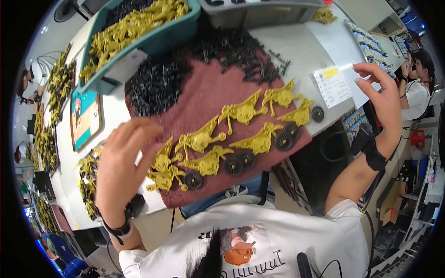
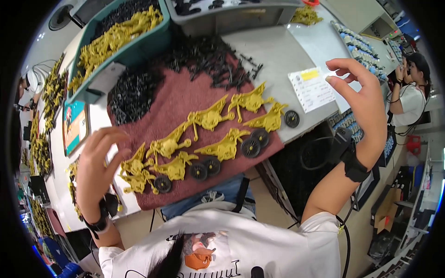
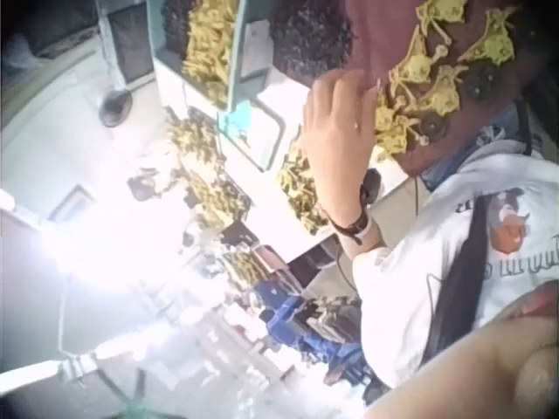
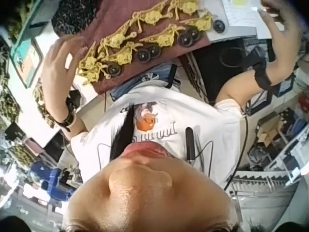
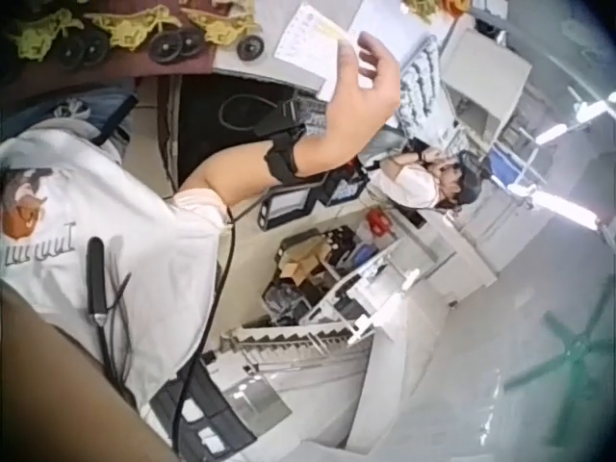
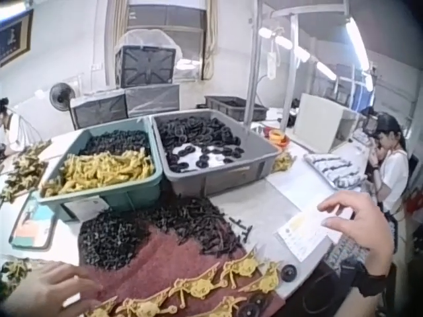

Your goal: Assembling plastic toy motorcycles from frame and wheel components on a factory assembly line.

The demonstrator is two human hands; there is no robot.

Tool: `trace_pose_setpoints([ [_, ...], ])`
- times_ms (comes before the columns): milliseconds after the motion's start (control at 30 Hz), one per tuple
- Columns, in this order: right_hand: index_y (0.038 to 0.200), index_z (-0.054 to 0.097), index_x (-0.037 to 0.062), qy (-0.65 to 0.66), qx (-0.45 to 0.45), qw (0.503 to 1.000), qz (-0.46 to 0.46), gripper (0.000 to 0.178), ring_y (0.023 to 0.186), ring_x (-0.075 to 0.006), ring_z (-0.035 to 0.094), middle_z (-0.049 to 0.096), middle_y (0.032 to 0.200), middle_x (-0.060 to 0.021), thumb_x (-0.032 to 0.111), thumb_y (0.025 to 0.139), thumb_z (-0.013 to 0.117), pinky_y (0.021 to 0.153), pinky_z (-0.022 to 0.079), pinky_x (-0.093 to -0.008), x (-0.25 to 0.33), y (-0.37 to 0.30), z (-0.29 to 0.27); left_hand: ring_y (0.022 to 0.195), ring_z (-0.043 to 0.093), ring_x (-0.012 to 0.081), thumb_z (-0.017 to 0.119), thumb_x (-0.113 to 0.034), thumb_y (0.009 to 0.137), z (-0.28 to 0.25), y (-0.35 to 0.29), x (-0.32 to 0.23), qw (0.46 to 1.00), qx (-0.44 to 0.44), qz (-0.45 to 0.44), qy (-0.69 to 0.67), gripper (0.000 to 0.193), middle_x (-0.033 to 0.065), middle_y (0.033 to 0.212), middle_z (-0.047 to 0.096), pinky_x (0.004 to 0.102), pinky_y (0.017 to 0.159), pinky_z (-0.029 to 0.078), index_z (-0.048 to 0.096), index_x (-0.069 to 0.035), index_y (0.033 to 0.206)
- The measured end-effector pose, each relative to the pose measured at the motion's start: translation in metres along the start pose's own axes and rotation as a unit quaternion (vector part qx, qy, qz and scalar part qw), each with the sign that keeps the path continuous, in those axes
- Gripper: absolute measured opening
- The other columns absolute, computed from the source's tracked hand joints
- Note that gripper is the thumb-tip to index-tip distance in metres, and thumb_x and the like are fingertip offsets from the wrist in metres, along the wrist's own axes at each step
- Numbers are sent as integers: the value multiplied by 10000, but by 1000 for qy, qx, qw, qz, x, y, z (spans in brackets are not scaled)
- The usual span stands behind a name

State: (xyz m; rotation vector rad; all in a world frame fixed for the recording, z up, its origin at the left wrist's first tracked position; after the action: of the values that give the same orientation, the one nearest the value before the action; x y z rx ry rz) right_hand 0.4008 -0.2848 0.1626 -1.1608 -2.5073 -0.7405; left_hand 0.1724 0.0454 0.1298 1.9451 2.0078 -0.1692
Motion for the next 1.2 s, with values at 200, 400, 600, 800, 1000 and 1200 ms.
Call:
trace_pose_setpoints([
  [200, 1122, 609, 14, 46, 90, 994, 51, 301, 910, -95, 558, 625, 1039, -51, 148, 854, 629, 816, 459, -262, -67, 103, -32, 947, 562, 309, 666, 15, 667, 30, -66, -7, 977, -210, 20, -33, 306, 135, 1028, 572, 430, 803, 452, 628, -66, 960],
  [400, 1202, 574, 128, -116, 185, 974, 64, 542, 995, -167, 571, 601, 1124, -49, 440, 774, 687, 816, 453, -311, -89, 311, -4, 1020, 457, 326, 570, -105, 798, 93, -126, 1, 972, -186, -120, 78, 275, 144, 1074, 513, 492, 911, 322, 537, -72, 1069],
  [600, 1198, 576, 102, -251, 154, 955, 37, 608, 1074, -259, 577, 616, 1178, -91, 462, 732, 731, 903, 437, -420, -55, 468, 118, 1029, 547, 309, 669, -281, 860, 97, -137, 10, 942, -269, -165, 115, 344, 129, 1148, 572, 478, 935, 391, 611, -89, 1139],
  [800, 1408, 379, 164, -244, 228, 942, -22, 865, 1329, -323, 373, 427, 1417, -142, 545, 712, 723, 1070, 308, -485, -55, 554, 278, 924, 590, 312, 649, -161, 864, 78, -121, 11, 970, -115, -170, 130, 271, 127, 1077, 601, 429, 765, 482, 624, -63, 1116],
  [1000, 1478, 238, 260, -194, 196, 960, -51, 1003, 1372, -399, 233, 222, 1476, -227, 557, 668, 750, 1112, 232, -473, -78, 594, 331, 872, 593, 311, 643, -62, 766, 74, -105, 28, 974, -2, -228, 5, 353, 137, 1013, 604, 453, 743, 456, 603, -45, 1117],
  [1200, 1431, 342, 228, -150, 296, 936, -113, 934, 1350, -373, 272, 275, 1426, -185, 518, 657, 778, 1087, 290, -455, -64, 540, 330, 741, 560, 286, 673, -82, 712, 81, -102, 26, 970, -16, -242, 20, 198, 103, 838, 567, 429, 639, 439, 600, -56, 895],
])
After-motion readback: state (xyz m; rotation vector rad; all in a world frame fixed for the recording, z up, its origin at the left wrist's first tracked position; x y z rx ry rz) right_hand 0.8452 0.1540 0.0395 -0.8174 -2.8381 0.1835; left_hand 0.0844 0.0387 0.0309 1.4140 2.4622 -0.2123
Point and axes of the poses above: each hand's wrist, its own y-axis towards the middle knuckle, its own z-axis out of the palm, x = y × z, the point moved 8 cm from there along y, towards the middle knuckle
